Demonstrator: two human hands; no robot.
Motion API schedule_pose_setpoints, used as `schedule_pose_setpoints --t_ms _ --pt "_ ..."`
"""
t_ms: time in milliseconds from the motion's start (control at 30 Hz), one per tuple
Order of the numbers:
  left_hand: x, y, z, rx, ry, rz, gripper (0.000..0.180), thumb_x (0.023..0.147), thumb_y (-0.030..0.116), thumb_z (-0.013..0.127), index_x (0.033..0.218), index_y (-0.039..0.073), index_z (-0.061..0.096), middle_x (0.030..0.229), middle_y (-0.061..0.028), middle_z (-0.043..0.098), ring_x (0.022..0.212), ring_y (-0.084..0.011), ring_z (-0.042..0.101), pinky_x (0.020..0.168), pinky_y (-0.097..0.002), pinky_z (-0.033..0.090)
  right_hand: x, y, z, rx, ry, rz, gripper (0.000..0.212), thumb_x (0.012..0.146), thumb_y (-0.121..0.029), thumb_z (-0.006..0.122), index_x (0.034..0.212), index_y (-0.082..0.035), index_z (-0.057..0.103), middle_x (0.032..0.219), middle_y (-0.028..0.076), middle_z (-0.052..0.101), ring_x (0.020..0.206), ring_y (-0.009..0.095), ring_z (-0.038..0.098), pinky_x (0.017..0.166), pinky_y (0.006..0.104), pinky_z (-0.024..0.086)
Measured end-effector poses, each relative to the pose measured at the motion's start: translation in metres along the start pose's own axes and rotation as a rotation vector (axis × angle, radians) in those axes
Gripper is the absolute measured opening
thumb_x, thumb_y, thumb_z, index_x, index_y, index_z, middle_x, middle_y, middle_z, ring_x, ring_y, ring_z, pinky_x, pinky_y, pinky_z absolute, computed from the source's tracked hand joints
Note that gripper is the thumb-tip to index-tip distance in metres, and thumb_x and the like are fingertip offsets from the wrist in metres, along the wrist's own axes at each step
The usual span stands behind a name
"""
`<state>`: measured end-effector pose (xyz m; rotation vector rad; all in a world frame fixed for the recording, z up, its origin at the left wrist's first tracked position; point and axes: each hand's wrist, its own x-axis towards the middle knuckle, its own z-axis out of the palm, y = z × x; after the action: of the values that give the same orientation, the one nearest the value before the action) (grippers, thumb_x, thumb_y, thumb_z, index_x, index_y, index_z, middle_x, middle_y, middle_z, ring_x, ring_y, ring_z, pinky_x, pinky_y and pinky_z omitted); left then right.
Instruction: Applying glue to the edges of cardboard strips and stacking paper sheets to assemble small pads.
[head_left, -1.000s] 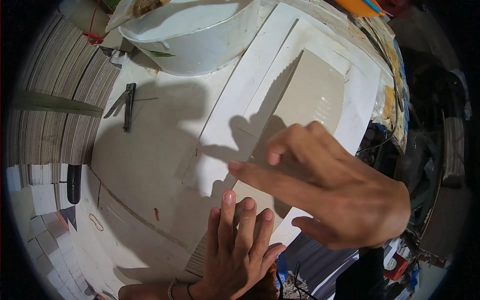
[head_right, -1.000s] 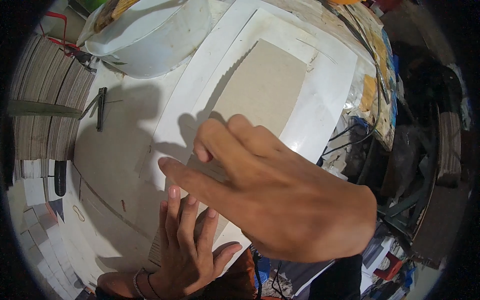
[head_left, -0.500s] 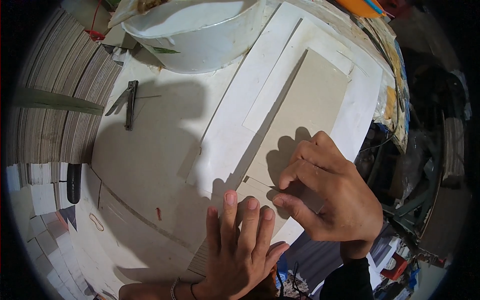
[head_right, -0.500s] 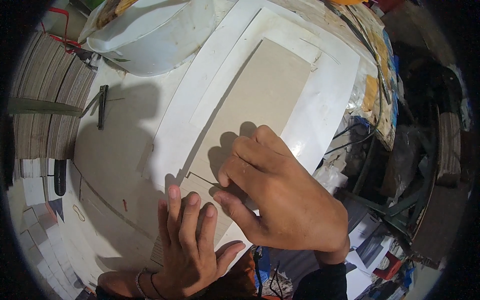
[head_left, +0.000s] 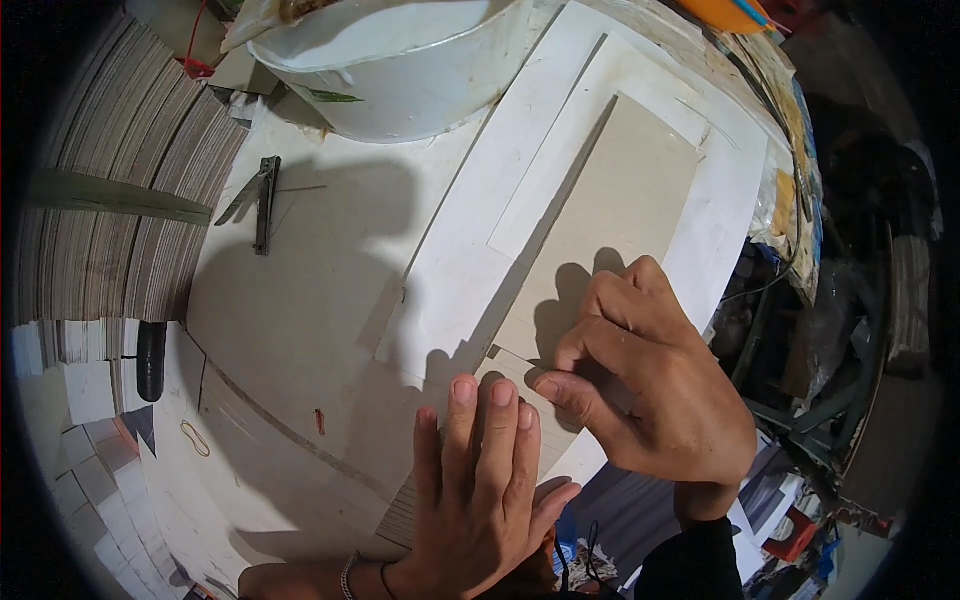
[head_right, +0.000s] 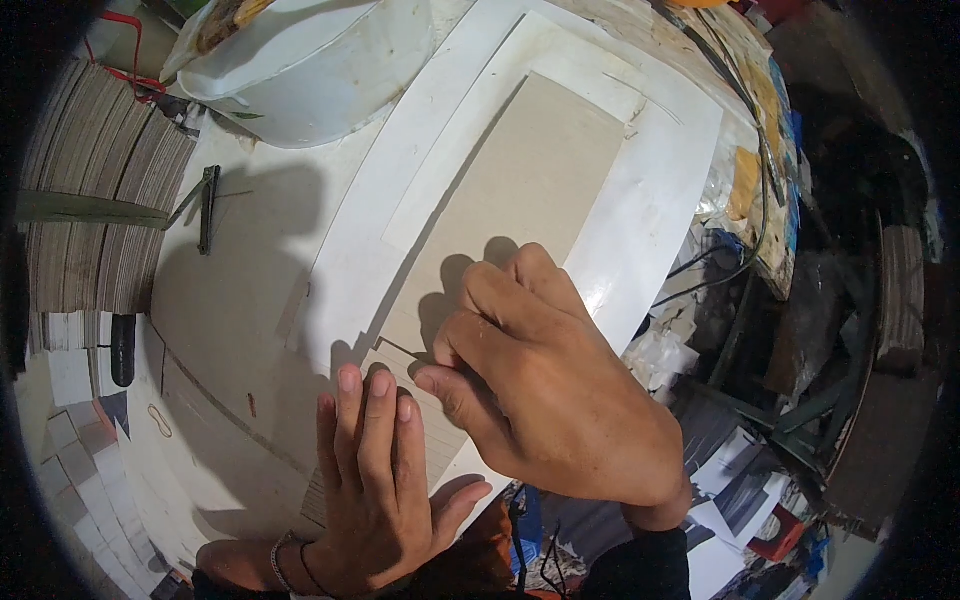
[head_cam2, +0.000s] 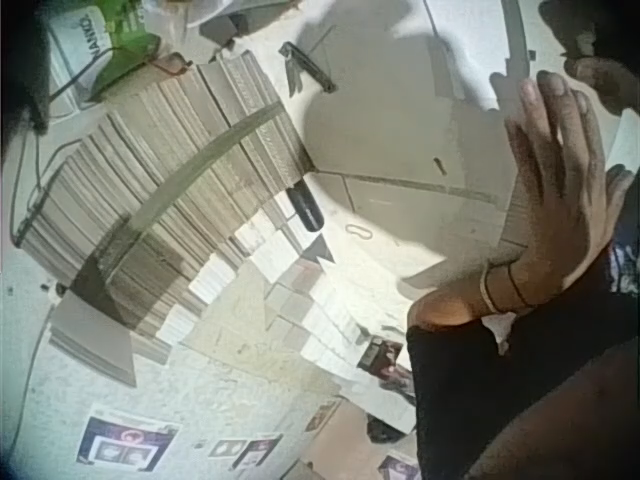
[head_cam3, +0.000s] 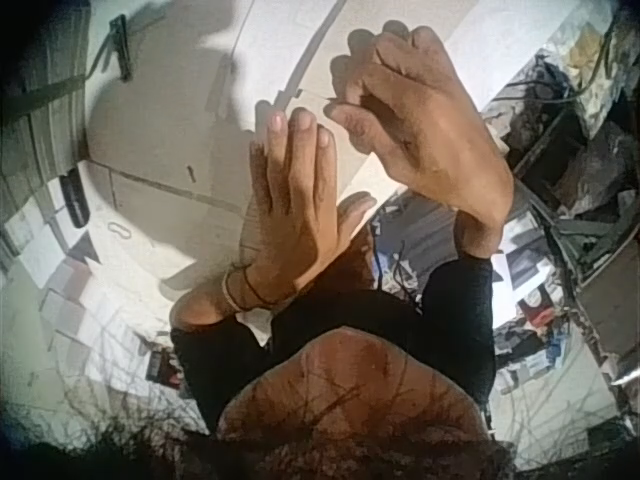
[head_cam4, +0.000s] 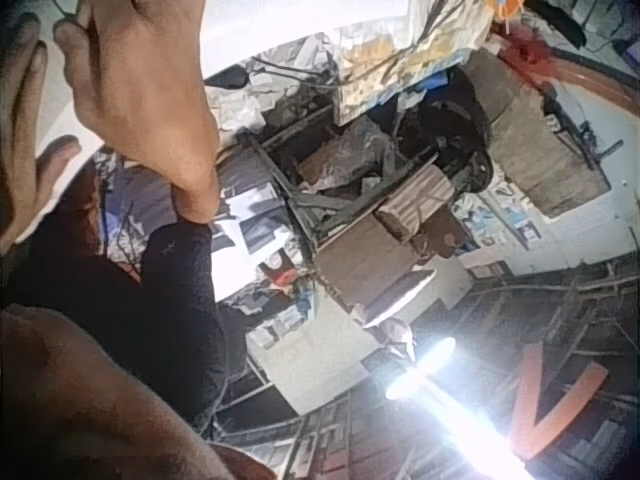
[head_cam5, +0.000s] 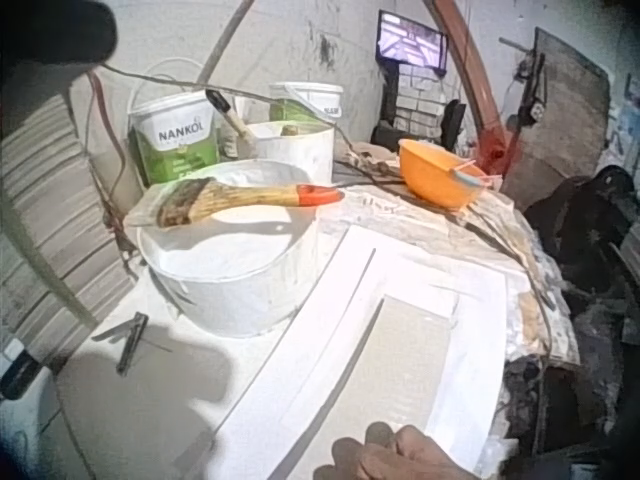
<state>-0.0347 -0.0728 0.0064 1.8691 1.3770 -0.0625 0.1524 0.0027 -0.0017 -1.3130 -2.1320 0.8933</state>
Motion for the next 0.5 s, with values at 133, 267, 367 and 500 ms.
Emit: schedule_pose_setpoints --t_ms 133,267,367,500 --pt "0.005 -0.026 0.036 0.193 0.576 0.423 0.099 0.08 0.032 0.086 0.154 -0.01 0.035 0.162 -0.0302 0.03 0.15 -0.0532 0.028 0.12 -0.0647 0.026 0.001 -0.001 -0.003 0.003 -0.011 -0.031 0.022 0.084 -0.021 0.083 0.086 -0.003 0.07 0.086 0.009 0.048 0.085 0.028 0.04 0.074 0.04 0.036" --pt "-0.007 -0.011 0.012 0.334 0.324 0.302 0.1 0.089 0.046 0.077 0.152 -0.014 0.028 0.156 -0.0445 0.026 0.145 -0.0645 0.027 0.112 -0.0747 0.028 0.0 0.003 -0.003 0.034 -0.013 -0.037 0.019 0.085 -0.018 0.081 0.087 -0.003 0.07 0.087 0.009 0.048 0.086 0.027 0.04 0.075 0.0394 0.037" --pt "-0.009 -0.006 0.004 0.338 0.356 0.298 0.105 0.083 0.041 0.084 0.153 -0.013 0.027 0.157 -0.0414 0.027 0.146 -0.0606 0.029 0.115 -0.0702 0.028 0.002 0.001 -0.005 0.017 -0.02 -0.048 0.016 0.085 -0.016 0.08 0.088 -0.004 0.071 0.087 0.009 0.049 0.086 0.028 0.041 0.076 0.0394 0.038" --pt "0.01 -0.039 0.028 0.393 0.709 0.482 0.105 0.081 0.037 0.087 0.157 -0.008 0.029 0.161 -0.0311 0.031 0.151 -0.0524 0.028 0.119 -0.0661 0.025 0.0 -0.007 -0.011 -0.015 -0.01 -0.081 0.015 0.086 -0.016 0.08 0.09 -0.004 0.072 0.088 0.01 0.051 0.087 0.029 0.043 0.077 0.0395 0.039"
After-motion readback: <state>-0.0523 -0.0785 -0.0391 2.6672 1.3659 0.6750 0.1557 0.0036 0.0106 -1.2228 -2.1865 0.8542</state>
